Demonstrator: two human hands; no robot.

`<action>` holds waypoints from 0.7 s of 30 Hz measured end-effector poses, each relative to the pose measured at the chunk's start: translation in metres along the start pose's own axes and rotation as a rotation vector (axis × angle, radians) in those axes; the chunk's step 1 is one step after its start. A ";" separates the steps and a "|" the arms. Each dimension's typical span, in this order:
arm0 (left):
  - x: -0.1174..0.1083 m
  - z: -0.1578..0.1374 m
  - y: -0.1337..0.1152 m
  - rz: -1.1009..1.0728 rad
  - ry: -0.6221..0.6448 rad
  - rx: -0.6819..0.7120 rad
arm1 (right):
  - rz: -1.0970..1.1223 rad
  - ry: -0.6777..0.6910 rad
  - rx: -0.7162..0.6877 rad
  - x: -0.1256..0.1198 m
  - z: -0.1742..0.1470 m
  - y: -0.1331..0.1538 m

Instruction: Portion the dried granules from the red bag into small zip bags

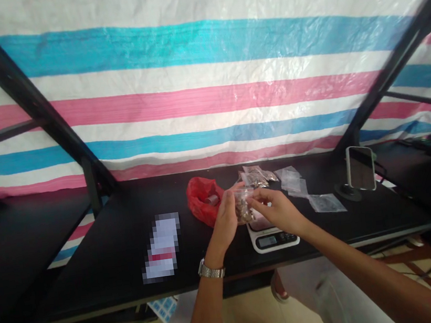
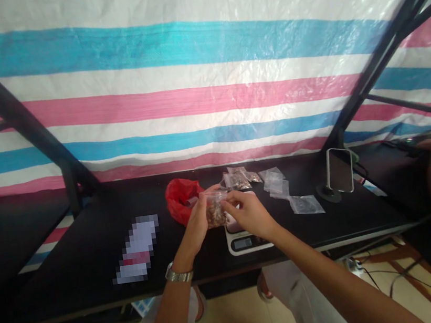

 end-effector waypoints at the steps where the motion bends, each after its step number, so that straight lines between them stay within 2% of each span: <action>1: 0.001 0.000 0.000 0.068 -0.050 0.027 | -0.019 -0.030 0.033 -0.006 -0.003 -0.009; 4: -0.003 0.000 0.001 0.294 -0.204 0.117 | -0.131 -0.079 0.153 -0.019 -0.011 -0.035; 7: -0.006 0.001 0.001 0.348 -0.194 0.164 | -0.324 -0.113 0.246 -0.029 -0.019 -0.050; 10: -0.014 0.002 -0.005 0.305 -0.201 0.182 | -0.492 -0.211 0.245 -0.043 -0.029 -0.052; 13: -0.023 -0.002 -0.019 0.279 -0.292 0.219 | -0.543 -0.416 0.228 -0.066 -0.054 -0.058; 16: -0.031 -0.007 -0.031 0.247 -0.371 0.269 | -0.513 -0.663 0.265 -0.088 -0.102 -0.076; 19: -0.040 -0.013 -0.036 0.215 -0.432 0.318 | -0.423 -0.878 0.369 -0.101 -0.158 -0.096; 21: -0.047 -0.016 -0.035 0.191 -0.444 0.335 | -0.334 -1.082 0.472 -0.107 -0.191 -0.102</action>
Point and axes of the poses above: each hand's wrist, its own z-axis towards the middle knuckle, its own x-axis out of the palm, y = z × x, the point moved 6 cm from there along z, towards the middle knuckle, and after that the axes turned 7 degrees about y, right-handed, at the moved point
